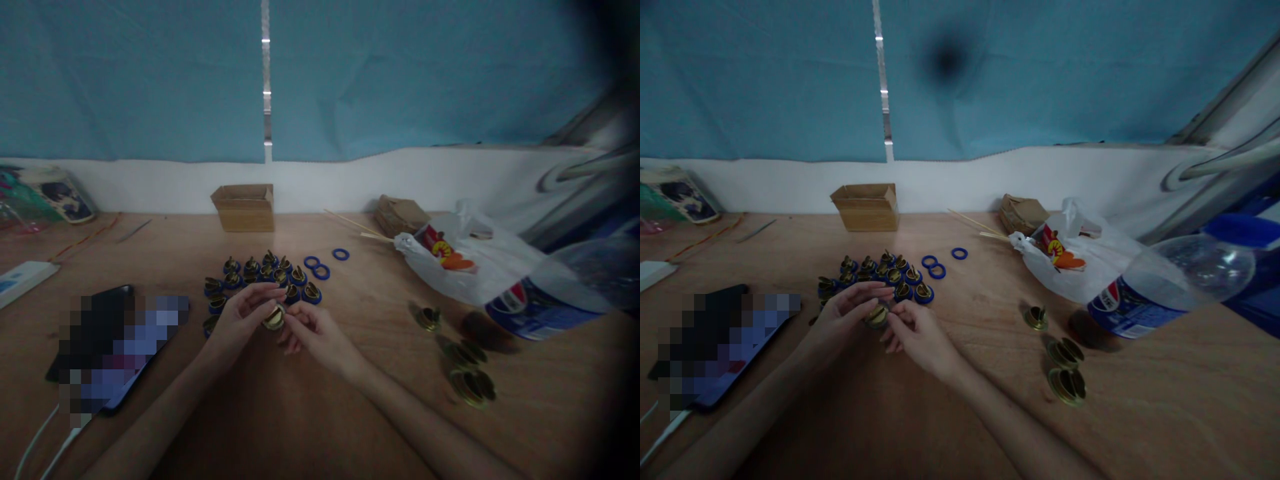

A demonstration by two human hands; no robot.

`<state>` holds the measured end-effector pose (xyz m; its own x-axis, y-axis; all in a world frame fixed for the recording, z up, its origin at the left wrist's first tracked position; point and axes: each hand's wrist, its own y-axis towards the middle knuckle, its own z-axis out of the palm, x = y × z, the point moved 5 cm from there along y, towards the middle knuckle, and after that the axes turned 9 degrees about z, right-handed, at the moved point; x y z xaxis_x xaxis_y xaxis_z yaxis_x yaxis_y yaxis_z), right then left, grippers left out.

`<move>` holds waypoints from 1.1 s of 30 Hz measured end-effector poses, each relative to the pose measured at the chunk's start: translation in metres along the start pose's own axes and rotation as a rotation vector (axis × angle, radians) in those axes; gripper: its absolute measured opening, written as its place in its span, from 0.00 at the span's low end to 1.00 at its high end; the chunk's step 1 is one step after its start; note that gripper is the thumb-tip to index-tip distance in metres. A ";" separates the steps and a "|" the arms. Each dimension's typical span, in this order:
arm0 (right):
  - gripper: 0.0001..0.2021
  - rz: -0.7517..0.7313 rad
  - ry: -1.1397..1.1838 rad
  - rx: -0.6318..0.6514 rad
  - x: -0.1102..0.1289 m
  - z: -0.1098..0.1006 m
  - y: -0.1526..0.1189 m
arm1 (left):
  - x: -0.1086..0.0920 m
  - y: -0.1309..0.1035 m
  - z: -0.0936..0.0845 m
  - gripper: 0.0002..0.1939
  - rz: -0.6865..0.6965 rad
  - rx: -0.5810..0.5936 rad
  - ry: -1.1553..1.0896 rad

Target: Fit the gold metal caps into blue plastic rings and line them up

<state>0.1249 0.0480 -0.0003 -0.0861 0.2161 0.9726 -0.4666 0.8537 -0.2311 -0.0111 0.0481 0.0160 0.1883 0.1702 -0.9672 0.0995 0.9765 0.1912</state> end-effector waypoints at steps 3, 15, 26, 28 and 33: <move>0.12 0.003 0.056 -0.020 0.002 -0.005 0.001 | -0.002 -0.002 0.006 0.17 0.023 0.077 -0.018; 0.12 0.069 0.170 0.039 0.008 -0.013 0.000 | 0.001 -0.002 0.011 0.21 0.074 0.136 0.053; 0.11 -0.187 -0.105 -0.199 0.061 -0.062 -0.019 | -0.038 -0.010 -0.018 0.22 0.148 0.056 0.834; 0.11 -0.293 -0.177 -0.308 0.083 -0.081 -0.033 | -0.037 -0.019 -0.028 0.20 0.116 0.123 1.061; 0.10 -0.406 -0.419 -0.750 0.116 -0.126 -0.106 | -0.010 -0.046 -0.050 0.19 0.171 0.323 1.221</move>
<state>0.2753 0.0417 0.1332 -0.4182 -0.2268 0.8796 0.1441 0.9395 0.3108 -0.0663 0.0078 0.0089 -0.7786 0.4684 -0.4176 0.4273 0.8831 0.1938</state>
